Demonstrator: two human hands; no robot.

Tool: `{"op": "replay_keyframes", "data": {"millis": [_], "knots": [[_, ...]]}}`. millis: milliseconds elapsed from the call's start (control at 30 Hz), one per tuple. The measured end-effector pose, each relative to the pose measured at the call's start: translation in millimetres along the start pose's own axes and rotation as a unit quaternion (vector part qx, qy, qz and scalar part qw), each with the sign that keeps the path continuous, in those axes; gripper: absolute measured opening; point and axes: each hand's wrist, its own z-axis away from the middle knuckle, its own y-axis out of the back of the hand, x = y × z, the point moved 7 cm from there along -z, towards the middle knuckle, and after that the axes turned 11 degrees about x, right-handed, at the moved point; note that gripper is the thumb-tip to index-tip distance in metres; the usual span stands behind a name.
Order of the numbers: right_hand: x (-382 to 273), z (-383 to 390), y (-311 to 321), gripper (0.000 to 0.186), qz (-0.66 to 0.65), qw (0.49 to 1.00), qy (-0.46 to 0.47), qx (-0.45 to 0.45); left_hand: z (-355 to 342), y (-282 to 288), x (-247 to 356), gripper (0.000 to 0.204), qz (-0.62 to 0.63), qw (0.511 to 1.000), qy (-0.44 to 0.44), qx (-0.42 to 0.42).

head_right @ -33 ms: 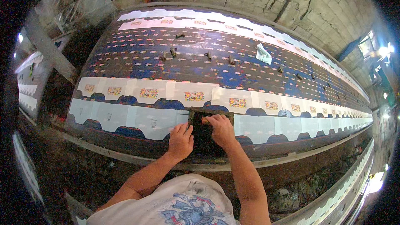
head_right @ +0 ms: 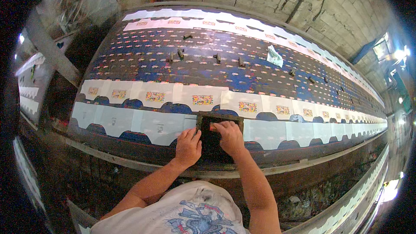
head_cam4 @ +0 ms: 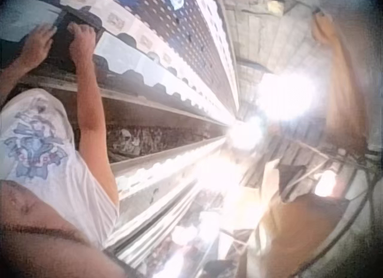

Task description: The person repeatedly rubs a small rectangular ink pad over a long roll of patterned fabric laid out on a table, moving along the roll and applying ink in short strokes. The person occasionally lifts and repositions the pad while continuing the rubbing motion across the fabric surface.

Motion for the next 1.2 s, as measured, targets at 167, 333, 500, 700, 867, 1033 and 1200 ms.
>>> {"op": "replay_keyframes", "data": {"millis": [167, 333, 500, 700, 867, 1033, 1200], "knots": [[-33, 57, 8, 0.065, 0.005, 0.999, 0.034, -0.016, 10, -16, -9, 0.051, 0.083, 0.995, 0.058, 0.027], [-45, 93, 17, 0.064, 0.003, 0.998, 0.018, -0.055, 15, -28, -6, 0.061, 0.173, 0.975, 0.11, 0.081], [-33, 107, 28, 0.058, -0.052, 0.999, -0.007, -0.002, 21, -34, -14, 0.064, 0.188, 0.97, 0.131, 0.083], [13, 136, 58, 0.049, -0.116, 0.989, -0.044, 0.078, 10, -40, 35, 0.048, 0.225, 0.96, 0.126, 0.105], [74, 170, 99, 0.046, -0.136, 0.982, -0.064, 0.113, 4, -91, 97, 0.046, 0.233, 0.96, 0.116, 0.103], [148, 208, 144, 0.044, -0.13, 0.979, -0.066, 0.143, 2, -152, 162, 0.044, 0.245, 0.951, 0.143, 0.118], [190, 225, 173, 0.045, -0.152, 0.978, -0.048, 0.134, 3, -194, 189, 0.038, 0.279, 0.93, 0.219, 0.094]]}}
